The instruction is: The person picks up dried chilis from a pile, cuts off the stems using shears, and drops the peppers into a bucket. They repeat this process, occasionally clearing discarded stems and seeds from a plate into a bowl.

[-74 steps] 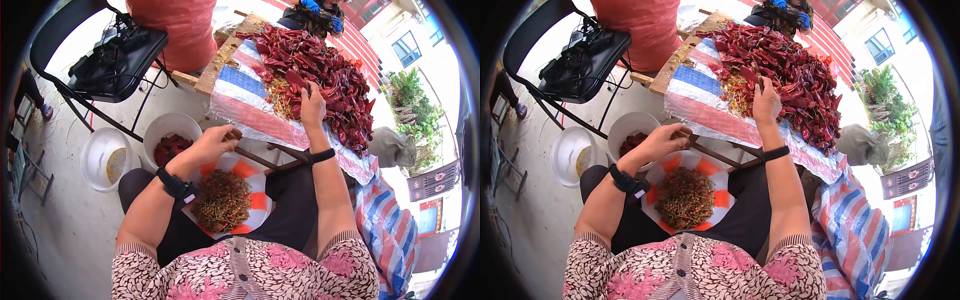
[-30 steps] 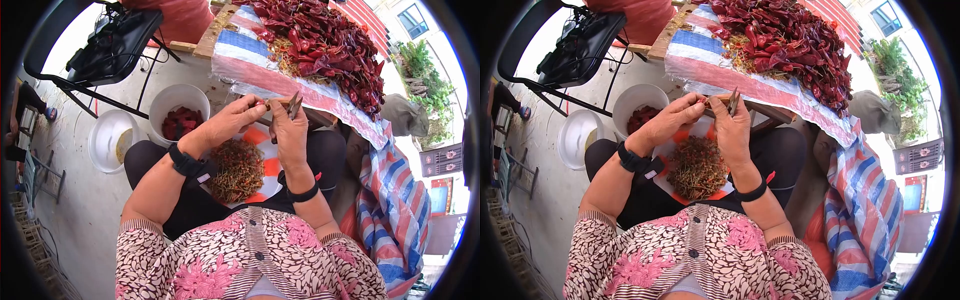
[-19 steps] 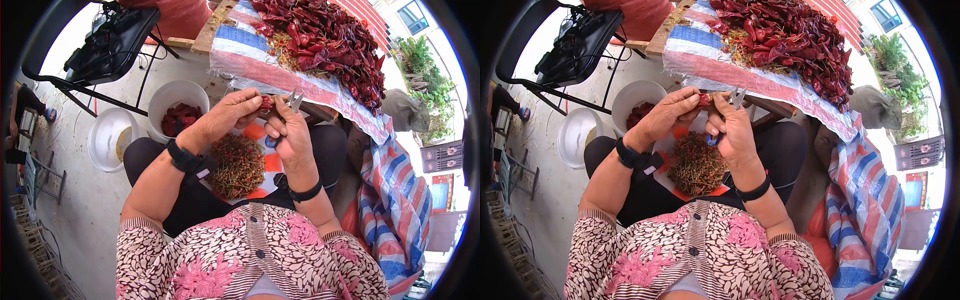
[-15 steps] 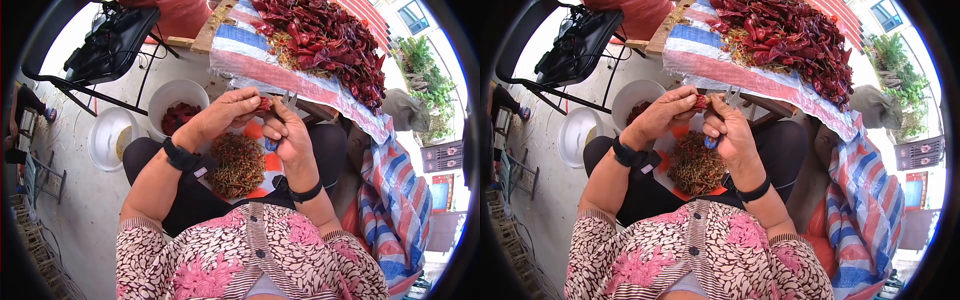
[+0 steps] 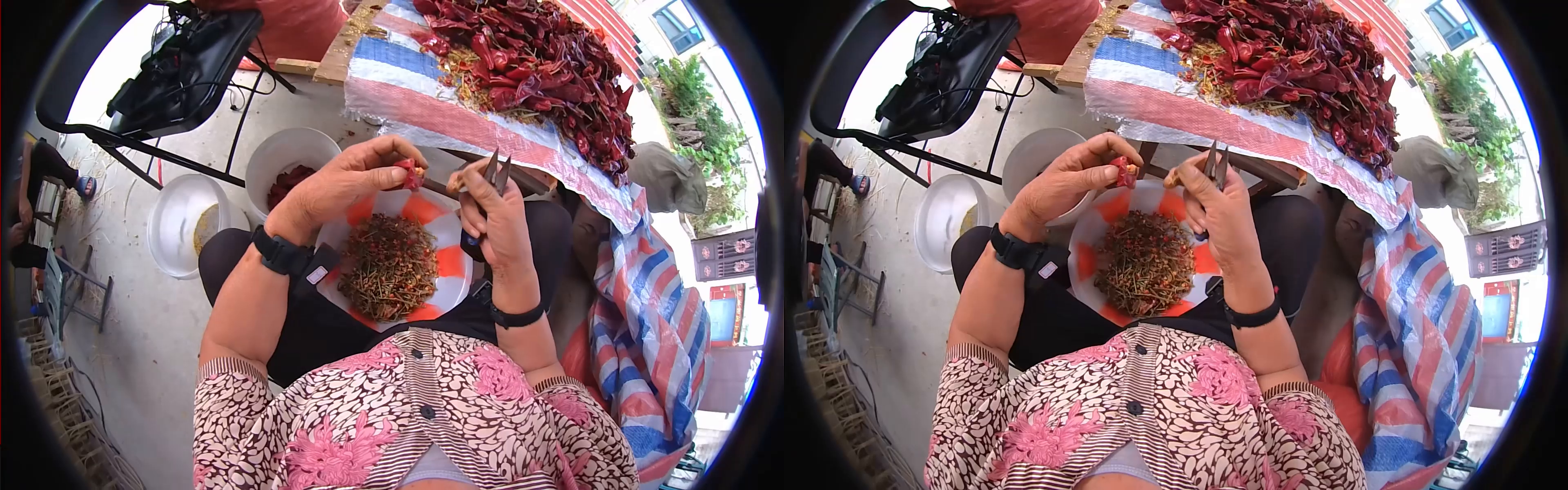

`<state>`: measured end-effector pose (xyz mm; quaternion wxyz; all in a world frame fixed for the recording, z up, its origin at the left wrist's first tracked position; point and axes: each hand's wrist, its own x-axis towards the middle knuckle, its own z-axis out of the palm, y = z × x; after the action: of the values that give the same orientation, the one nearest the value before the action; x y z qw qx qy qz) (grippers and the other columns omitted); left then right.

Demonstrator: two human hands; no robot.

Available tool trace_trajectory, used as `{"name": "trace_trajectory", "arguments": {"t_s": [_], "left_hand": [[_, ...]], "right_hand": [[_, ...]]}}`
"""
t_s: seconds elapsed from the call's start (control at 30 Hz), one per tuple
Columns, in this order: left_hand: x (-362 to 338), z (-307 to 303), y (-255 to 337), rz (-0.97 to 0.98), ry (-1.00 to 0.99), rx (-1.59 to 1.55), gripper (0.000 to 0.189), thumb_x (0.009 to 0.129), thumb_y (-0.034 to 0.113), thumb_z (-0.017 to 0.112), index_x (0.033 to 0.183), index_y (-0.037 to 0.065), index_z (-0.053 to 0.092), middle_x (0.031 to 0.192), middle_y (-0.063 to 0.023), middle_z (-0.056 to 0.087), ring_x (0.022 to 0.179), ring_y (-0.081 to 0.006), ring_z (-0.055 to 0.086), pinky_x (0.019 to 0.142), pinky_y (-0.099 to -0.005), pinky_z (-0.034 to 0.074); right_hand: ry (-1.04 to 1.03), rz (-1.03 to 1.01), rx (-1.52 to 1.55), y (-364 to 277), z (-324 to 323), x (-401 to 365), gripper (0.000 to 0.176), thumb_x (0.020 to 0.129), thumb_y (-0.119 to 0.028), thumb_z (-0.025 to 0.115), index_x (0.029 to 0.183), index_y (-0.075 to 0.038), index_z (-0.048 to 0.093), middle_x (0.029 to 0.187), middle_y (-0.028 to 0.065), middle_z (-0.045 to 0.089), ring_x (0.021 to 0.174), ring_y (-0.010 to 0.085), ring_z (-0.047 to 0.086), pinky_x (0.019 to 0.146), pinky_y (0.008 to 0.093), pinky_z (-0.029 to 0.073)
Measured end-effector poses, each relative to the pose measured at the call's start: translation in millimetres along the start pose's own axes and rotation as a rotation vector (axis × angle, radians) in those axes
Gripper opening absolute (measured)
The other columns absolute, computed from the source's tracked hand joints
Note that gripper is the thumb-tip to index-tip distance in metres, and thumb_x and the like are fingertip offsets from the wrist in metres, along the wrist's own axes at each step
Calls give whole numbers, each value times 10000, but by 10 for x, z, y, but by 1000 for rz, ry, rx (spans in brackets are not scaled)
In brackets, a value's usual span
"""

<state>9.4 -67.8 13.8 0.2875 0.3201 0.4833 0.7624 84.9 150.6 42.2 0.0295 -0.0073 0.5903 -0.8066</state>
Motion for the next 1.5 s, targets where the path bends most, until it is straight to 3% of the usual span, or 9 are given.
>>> {"name": "trace_trajectory", "arguments": {"t_s": [0.17,0.4,0.5,0.57,0.67,0.87,1.0,1.27,1.5], "left_hand": [[-113,-168,83,-172,91,218,236,895,97,583,1117,23,549,1023,-30,571,971,-110,532,900,-250,420],[-320,-555,-252,-247,503,1625,286,765,55,594,1051,70,593,1028,-140,616,998,-327,565,890,-422,424],[-339,-600,-307,-289,519,1713,283,771,104,595,1052,75,602,1041,-144,620,1009,-350,554,877,-482,408],[-322,-575,-309,-404,365,1615,276,781,131,592,1050,71,607,1035,-152,619,1016,-356,556,882,-482,414],[-249,-530,-312,-528,131,1534,281,805,195,593,1049,59,615,1004,-160,640,985,-361,593,860,-480,447],[-133,-480,-355,-612,23,1483,293,801,184,601,1059,47,622,997,-169,656,976,-353,609,836,-455,484],[-107,-469,-350,-587,-14,1454,300,799,178,606,1061,32,618,1007,-175,652,981,-353,607,847,-450,484],[-33,-403,-342,-551,-26,1419,292,826,185,605,1060,11,610,1025,-183,646,979,-360,600,857,-448,481],[246,-105,-219,13,211,842,358,873,218,624,1158,6,577,992,-144,648,923,-266,623,850,-370,478]], "right_hand": [[-67,97,-819,110,-204,-98,272,771,-125,723,969,-1,585,881,78,635,872,146,580,817,275,454],[235,-61,-923,20,-600,163,215,814,-134,658,968,7,610,897,101,644,844,169,606,787,308,465],[377,-188,-861,-126,-866,488,205,823,-127,660,972,4,608,901,78,644,858,136,591,791,293,462],[474,-286,-804,-178,-1176,784,228,821,-116,670,995,14,599,858,54,620,841,130,577,788,265,456],[659,-117,-129,-370,-1533,1119,182,849,-186,694,838,-58,566,695,2,510,468,88,419,421,279,355],[784,62,242,-481,-2196,1665,256,840,-244,719,746,-144,503,623,-25,478,411,78,355,376,238,272],[859,-17,-167,-541,-1936,1643,181,853,-225,696,825,-102,566,674,2,547,401,78,356,359,253,287],[720,-801,-816,-886,-1662,1551,149,888,-127,651,787,-31,599,716,-60,492,703,61,425,659,210,385],[361,-349,-422,-966,-655,809,65,906,-156,646,896,-93,632,684,-96,501,537,-20,348,460,169,234]]}}
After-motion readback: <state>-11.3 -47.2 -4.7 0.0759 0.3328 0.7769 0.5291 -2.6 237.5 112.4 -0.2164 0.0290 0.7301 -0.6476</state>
